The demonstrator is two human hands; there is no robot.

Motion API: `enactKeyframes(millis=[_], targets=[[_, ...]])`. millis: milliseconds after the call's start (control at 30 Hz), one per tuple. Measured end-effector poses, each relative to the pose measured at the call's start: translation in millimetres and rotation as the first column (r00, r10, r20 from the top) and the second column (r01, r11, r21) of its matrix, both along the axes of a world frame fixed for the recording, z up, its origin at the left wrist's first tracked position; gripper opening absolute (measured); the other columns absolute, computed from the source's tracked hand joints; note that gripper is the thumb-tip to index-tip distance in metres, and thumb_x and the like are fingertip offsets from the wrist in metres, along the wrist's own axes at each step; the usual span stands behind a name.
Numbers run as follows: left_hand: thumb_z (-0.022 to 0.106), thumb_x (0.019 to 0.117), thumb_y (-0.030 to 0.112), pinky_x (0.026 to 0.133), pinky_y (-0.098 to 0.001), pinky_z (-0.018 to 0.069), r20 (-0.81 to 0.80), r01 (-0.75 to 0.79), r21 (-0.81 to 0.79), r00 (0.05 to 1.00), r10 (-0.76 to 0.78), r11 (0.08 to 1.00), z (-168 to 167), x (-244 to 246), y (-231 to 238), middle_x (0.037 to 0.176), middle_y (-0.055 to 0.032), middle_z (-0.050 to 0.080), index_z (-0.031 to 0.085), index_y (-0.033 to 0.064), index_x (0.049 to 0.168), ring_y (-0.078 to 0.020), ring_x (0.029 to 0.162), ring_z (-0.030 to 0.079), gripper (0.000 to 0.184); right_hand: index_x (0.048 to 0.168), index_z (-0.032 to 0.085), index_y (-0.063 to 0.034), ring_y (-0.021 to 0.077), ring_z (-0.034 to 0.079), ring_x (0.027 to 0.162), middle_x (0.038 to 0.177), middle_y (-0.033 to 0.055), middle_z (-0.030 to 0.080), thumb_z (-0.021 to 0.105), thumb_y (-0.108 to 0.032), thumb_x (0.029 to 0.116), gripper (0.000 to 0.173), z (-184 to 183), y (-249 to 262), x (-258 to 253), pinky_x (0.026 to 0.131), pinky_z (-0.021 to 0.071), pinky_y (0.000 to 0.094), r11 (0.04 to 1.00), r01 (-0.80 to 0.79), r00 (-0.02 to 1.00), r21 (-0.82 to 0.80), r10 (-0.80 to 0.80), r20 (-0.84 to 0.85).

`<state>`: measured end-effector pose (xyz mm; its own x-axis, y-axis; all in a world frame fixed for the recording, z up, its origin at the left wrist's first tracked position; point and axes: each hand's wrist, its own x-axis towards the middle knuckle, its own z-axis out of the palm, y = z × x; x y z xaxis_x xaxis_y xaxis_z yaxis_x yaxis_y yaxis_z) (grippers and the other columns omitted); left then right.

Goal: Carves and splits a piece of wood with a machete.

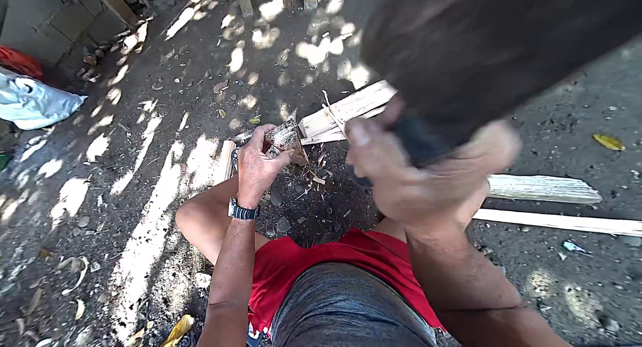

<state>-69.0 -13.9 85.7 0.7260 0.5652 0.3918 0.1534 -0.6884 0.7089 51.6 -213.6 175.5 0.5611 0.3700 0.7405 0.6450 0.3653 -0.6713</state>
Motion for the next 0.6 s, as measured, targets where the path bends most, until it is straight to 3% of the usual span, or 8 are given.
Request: enactKeyframes(millis=[67,133,200,267,333,433,500,600], targets=[[0.084,0.0794,0.028,0.066,-0.0423,0.0596,-0.023,-0.02,-0.012,1.0,0.02,1.0,-2,1,0,0.1,-0.0063,0.072,0.059,0.0196,0.137,-0.0184,0.079,0.07,0.063,0.105,0.064,-0.0086,0.0075,0.062,0.06,0.075,-0.0019,0.065,0.077,-0.03,0.0904,0.029,-57,12,6,0.052,0.0562,0.0302,0.94,0.04,0.996,-0.338,-0.065,-0.06],[0.085,0.0783,0.027,0.068,-0.0452,0.0621,-0.05,-0.07,-0.025,0.996,0.069,0.997,-6,-7,-6,0.102,-0.007,0.073,0.057,0.0204,0.139,-0.0198,0.081,0.072,0.068,0.102,0.065,-0.0079,0.0199,0.062,0.058,0.07,0.006,0.063,0.075,-0.043,0.0907,0.039,-134,20,16,0.054,0.0544,0.0452,0.7,-0.099,0.973,-0.708,-0.081,-0.216],[0.086,0.078,0.03,0.068,-0.0456,0.0623,-0.082,-0.134,-0.055,0.988,0.129,0.99,-3,-13,-2,0.103,-0.0064,0.073,0.058,0.0226,0.138,-0.0192,0.08,0.072,0.067,0.105,0.066,-0.0035,0.0271,0.066,0.065,0.076,0.0123,0.065,0.072,-0.048,0.0909,0.047,-191,19,20,0.064,0.0576,0.0536,0.504,-0.282,0.908,-0.816,-0.135,-0.397],[0.089,0.0768,0.025,0.068,-0.0431,0.0645,-0.044,-0.134,-0.12,0.991,0.13,0.984,-8,-16,2,0.102,-0.0061,0.074,0.061,0.0213,0.135,-0.0181,0.079,0.073,0.065,0.107,0.065,-0.0031,0.0244,0.066,0.064,0.077,0.0104,0.065,0.068,-0.049,0.0929,0.048,-211,10,14,0.065,0.0574,0.0498,0.439,-0.356,0.867,-0.825,-0.173,-0.467],[0.088,0.0759,0.023,0.067,-0.0416,0.0639,-0.037,-0.098,-0.145,0.995,0.093,0.985,-12,-22,-3,0.104,-0.0057,0.073,0.058,0.0226,0.137,-0.0182,0.08,0.073,0.068,0.102,0.065,-0.0038,0.0214,0.064,0.059,0.072,0.0077,0.063,0.068,-0.048,0.0927,0.045,-202,3,2,0.06,0.0565,0.0465,0.479,-0.344,0.868,-0.808,-0.165,-0.468],[0.088,0.0744,0.02,0.068,-0.0402,0.0638,-0.008,-0.038,-0.118,0.999,0.037,0.992,-9,-10,2,0.105,-0.0042,0.073,0.057,0.0234,0.139,-0.0179,0.082,0.073,0.072,0.1,0.066,-0.0059,0.0172,0.061,0.056,0.066,0.0045,0.061,0.073,-0.045,0.0906,0.041,-150,16,12,0.055,0.054,0.0421,0.678,-0.189,0.932,-0.71,-0.103,-0.346],[0.088,0.0721,0.016,0.067,-0.0396,0.0639,0.008,-0.013,-0.134,1.0,0.014,0.991,-6,-2,2,0.104,-0.0035,0.073,0.057,0.0239,0.137,-0.018,0.081,0.072,0.072,0.102,0.067,-0.0097,0.0085,0.059,0.053,0.065,-0.0021,0.061,0.075,-0.041,0.0895,0.035,-106,23,15,0.049,0.0528,0.0318,0.832,-0.087,0.968,-0.548,-0.059,-0.243],[0.086,0.0752,0.026,0.06,-0.0377,0.0599,-0.015,-0.036,-0.083,0.999,0.034,0.996,-2,4,0,0.097,-0.0028,0.071,0.059,0.0251,0.136,-0.0164,0.073,0.069,0.067,0.102,0.066,-0.007,0.0017,0.059,0.058,0.072,-0.0042,0.064,0.077,-0.029,0.0896,0.028,-41,21,17,0.051,0.053,0.0226,0.974,-0.013,0.998,-0.228,-0.001,-0.061]])
